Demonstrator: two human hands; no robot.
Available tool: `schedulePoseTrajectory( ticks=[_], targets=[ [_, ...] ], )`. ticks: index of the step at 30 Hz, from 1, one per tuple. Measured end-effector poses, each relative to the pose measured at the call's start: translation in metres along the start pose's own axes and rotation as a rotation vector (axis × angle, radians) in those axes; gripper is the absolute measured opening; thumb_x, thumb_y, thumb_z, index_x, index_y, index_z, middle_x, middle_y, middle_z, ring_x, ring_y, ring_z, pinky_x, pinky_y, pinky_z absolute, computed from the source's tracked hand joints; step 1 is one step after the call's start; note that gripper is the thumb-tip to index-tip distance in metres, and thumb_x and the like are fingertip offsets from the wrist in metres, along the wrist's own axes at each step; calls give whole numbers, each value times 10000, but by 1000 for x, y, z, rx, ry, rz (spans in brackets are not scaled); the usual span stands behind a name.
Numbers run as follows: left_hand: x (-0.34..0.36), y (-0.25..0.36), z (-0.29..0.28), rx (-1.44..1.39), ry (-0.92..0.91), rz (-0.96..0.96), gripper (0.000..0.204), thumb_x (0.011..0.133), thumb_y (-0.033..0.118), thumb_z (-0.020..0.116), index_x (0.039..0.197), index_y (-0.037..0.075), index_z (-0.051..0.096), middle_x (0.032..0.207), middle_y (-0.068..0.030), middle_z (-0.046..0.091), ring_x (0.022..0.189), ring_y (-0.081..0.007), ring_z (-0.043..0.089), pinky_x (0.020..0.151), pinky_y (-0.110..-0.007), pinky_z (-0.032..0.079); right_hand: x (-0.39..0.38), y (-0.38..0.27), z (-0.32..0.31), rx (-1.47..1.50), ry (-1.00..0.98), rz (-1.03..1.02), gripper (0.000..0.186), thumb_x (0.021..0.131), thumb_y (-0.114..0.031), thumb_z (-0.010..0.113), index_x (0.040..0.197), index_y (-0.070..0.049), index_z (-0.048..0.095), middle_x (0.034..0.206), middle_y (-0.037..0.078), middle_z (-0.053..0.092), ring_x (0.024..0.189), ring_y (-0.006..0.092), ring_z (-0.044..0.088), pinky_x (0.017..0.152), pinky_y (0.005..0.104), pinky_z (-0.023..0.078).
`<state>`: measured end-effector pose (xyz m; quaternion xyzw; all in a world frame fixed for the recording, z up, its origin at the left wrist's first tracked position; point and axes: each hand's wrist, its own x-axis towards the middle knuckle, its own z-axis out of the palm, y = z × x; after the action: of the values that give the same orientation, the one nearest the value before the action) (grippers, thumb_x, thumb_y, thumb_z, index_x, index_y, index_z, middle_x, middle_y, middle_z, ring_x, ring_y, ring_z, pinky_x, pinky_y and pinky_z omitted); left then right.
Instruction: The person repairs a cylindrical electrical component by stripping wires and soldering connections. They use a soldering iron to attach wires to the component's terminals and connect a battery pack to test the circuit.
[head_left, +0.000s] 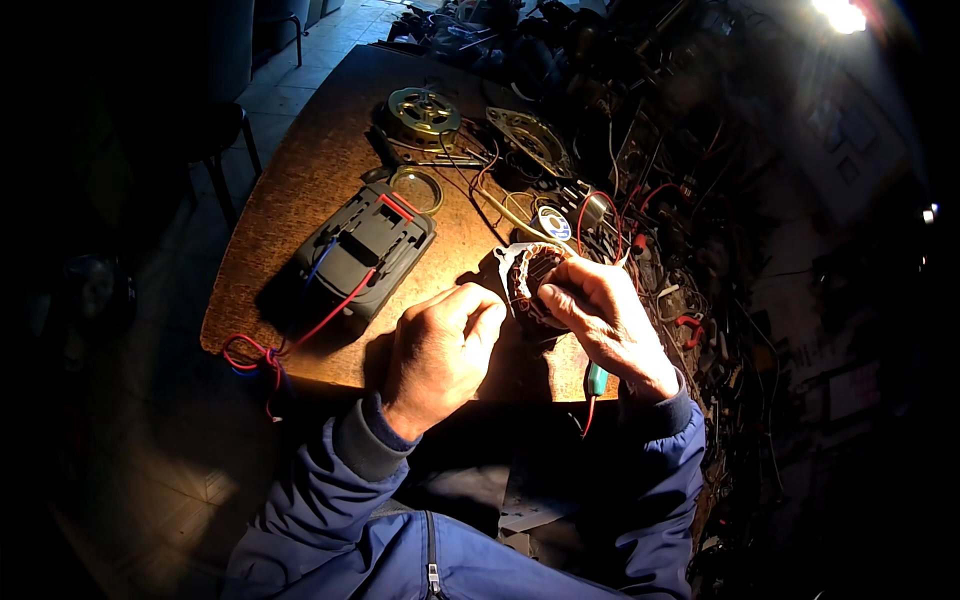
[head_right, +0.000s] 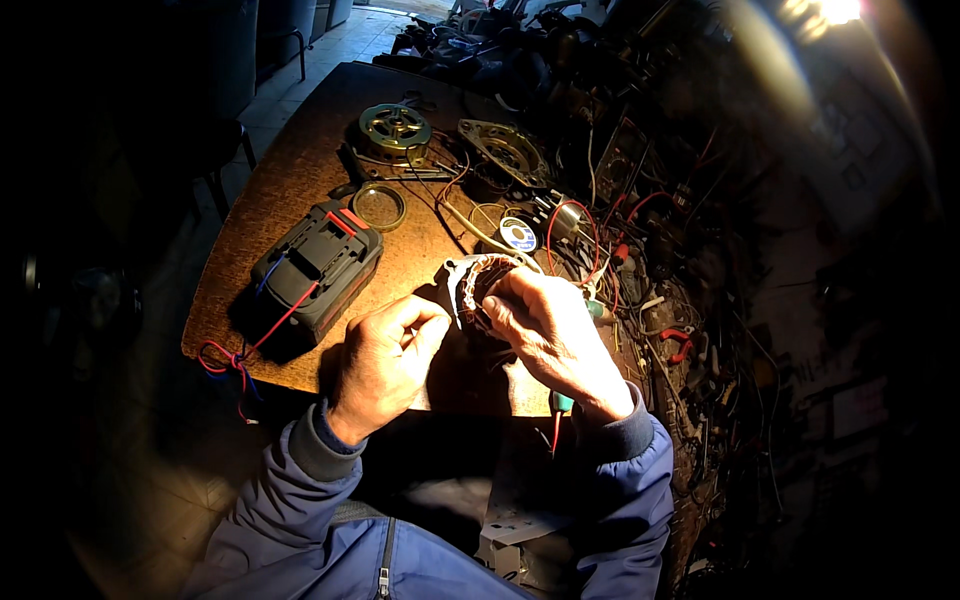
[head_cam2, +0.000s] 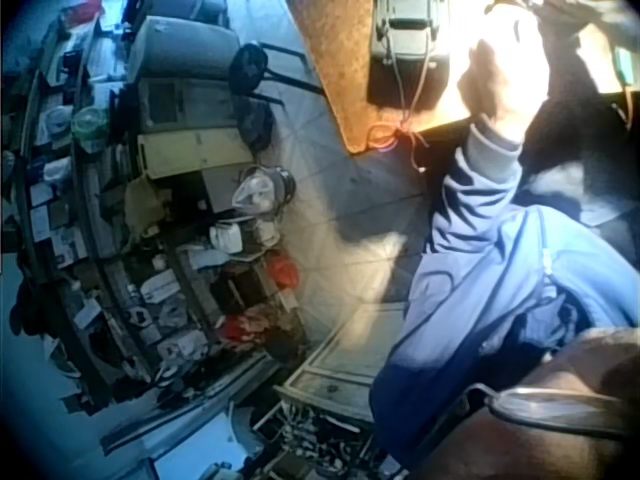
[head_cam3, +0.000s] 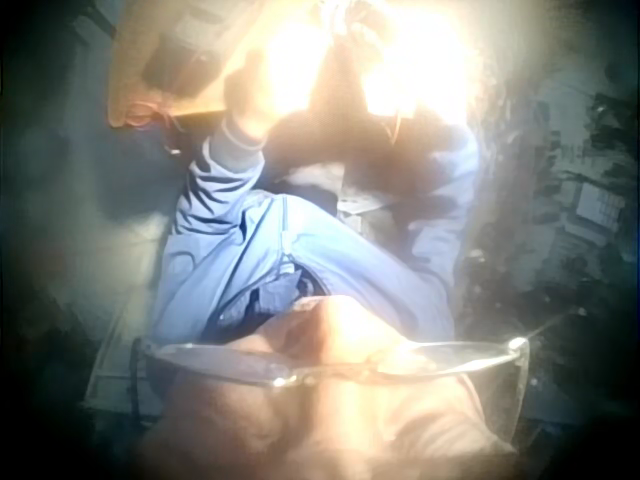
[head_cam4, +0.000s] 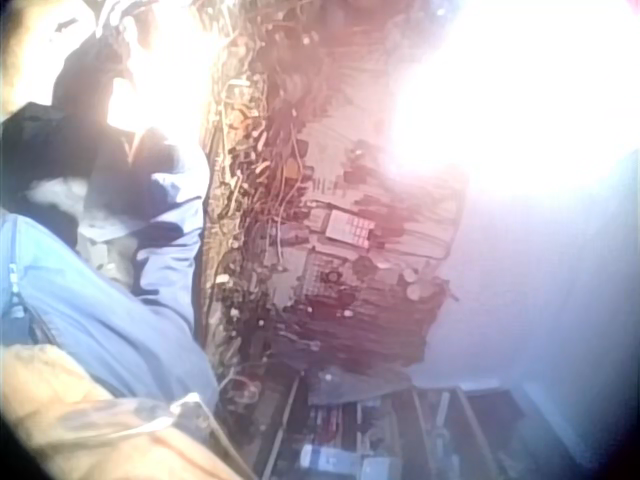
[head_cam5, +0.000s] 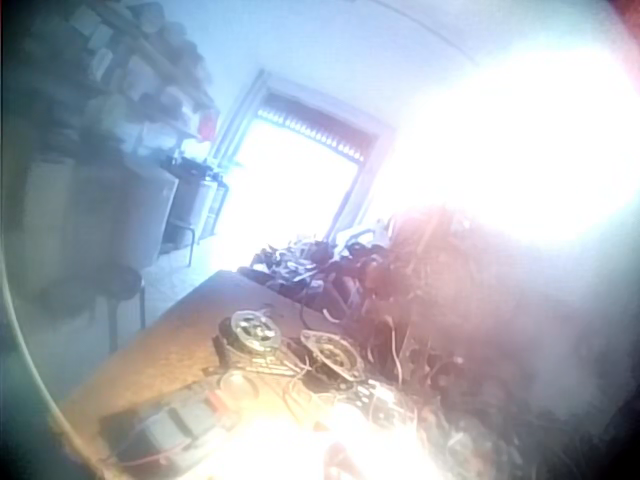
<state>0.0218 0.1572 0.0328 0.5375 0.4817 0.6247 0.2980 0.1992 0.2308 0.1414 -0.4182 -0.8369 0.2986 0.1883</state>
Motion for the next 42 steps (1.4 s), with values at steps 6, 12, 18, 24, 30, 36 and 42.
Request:
schedulePoseTrajectory(
  ticks=[6,12,18,24,30,36,42],
  targets=[
    [-1,1,1,-52,-26,-70,83,1046,69,689,1001,6,719,747,10,606,634,-43,529,550,-252,417,-9,8,-2,218,119,26,213,1077,-154,649,955,20,654,757,-32,582,694,26,472,613,220,388],
    [-1,2,0,-64,-37,-104,91,1053,72,682,996,11,717,744,35,586,626,-30,509,538,-247,405,-20,12,11,346,230,77,169,1050,-117,662,1005,43,692,797,-10,641,724,32,541,636,224,460],
    [0,-1,1,-26,-19,-58,94,1051,70,683,999,1,722,756,40,594,645,-22,513,554,-243,413,-11,1,0,36,88,-54,205,956,-154,738,1011,43,729,768,115,685,660,165,628,630,333,506],
    [0,-5,2,-12,2,-10,91,1046,67,685,1009,-5,727,754,37,597,653,-26,521,570,-236,421,0,8,6,-101,61,-96,137,926,-108,731,952,26,721,773,155,681,658,270,645,637,383,507],
    [-1,-1,0,-24,-26,-68,84,1046,61,684,1010,-3,724,764,33,600,647,-30,526,565,-231,424,-2,5,5,-57,49,-52,109,981,-61,693,969,47,693,777,98,681,703,147,616,648,323,511],
    [0,-8,4,-31,-28,3,78,1052,56,681,1011,1,717,778,37,610,632,-21,528,542,-221,428,-10,17,9,19,193,-78,162,1001,-137,685,928,6,662,758,110,643,631,197,580,615,344,479],
    [-2,0,3,-135,-60,-209,87,1064,77,678,1052,-1,716,796,1,666,621,-38,586,542,-217,469,-48,30,63,337,840,-174,33,990,-10,684,983,19,671,833,41,653,678,93,583,641,248,497]
  ],
)
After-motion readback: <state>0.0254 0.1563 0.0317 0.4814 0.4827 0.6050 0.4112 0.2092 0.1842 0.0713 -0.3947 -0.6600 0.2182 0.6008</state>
